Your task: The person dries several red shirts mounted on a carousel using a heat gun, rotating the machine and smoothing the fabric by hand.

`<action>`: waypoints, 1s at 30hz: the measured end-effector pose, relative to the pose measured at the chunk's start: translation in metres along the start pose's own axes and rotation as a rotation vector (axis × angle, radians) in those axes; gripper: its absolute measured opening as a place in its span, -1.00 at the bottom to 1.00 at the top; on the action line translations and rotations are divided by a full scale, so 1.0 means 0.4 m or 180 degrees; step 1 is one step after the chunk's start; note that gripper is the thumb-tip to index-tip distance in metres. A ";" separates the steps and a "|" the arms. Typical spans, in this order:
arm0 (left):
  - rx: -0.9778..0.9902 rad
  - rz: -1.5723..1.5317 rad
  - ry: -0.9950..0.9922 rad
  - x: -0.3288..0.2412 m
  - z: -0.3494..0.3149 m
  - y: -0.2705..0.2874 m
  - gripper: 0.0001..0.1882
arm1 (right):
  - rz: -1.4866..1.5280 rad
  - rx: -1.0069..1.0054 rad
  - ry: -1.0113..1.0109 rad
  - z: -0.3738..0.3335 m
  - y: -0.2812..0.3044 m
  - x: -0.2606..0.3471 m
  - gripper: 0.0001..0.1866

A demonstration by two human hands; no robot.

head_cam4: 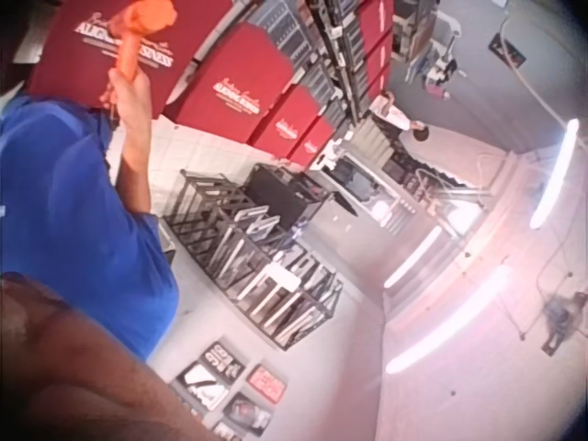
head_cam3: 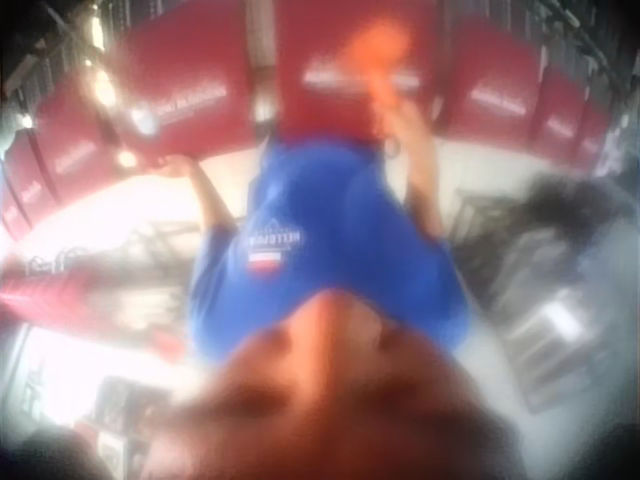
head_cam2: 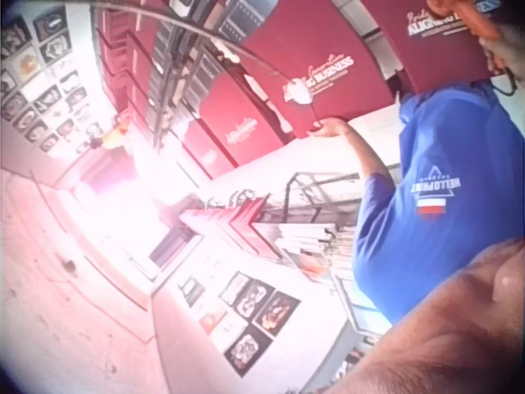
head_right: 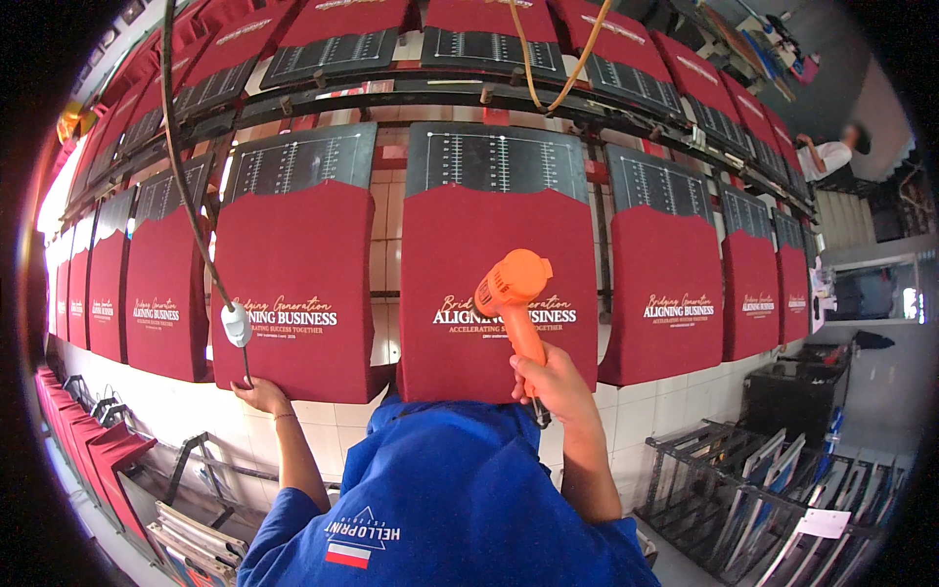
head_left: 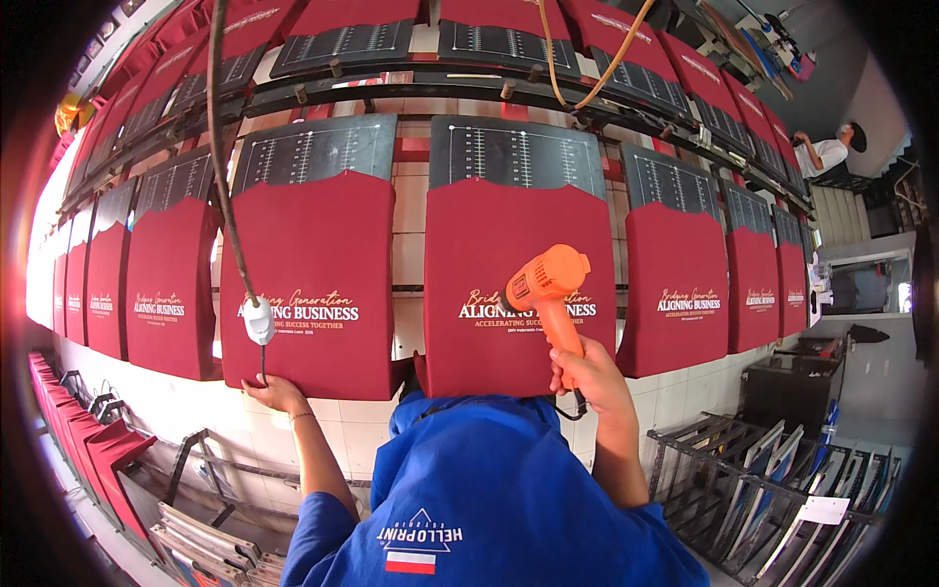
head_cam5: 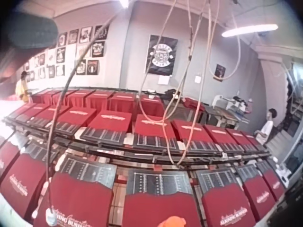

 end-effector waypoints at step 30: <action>-0.0096 0.0114 -0.0003 -0.010 -0.007 0.008 -0.50 | -0.0274 0.0247 -0.0197 0.022 -0.049 0.012 -0.81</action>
Point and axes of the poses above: each hand's wrist, its own z-axis towards the middle knuckle, its own y-axis out of the back of the hand, x = y × z, the point moved 9 cm from there along z, towards the middle knuckle, and after that the axes turned 9 degrees about x, right-handed, at the moved point
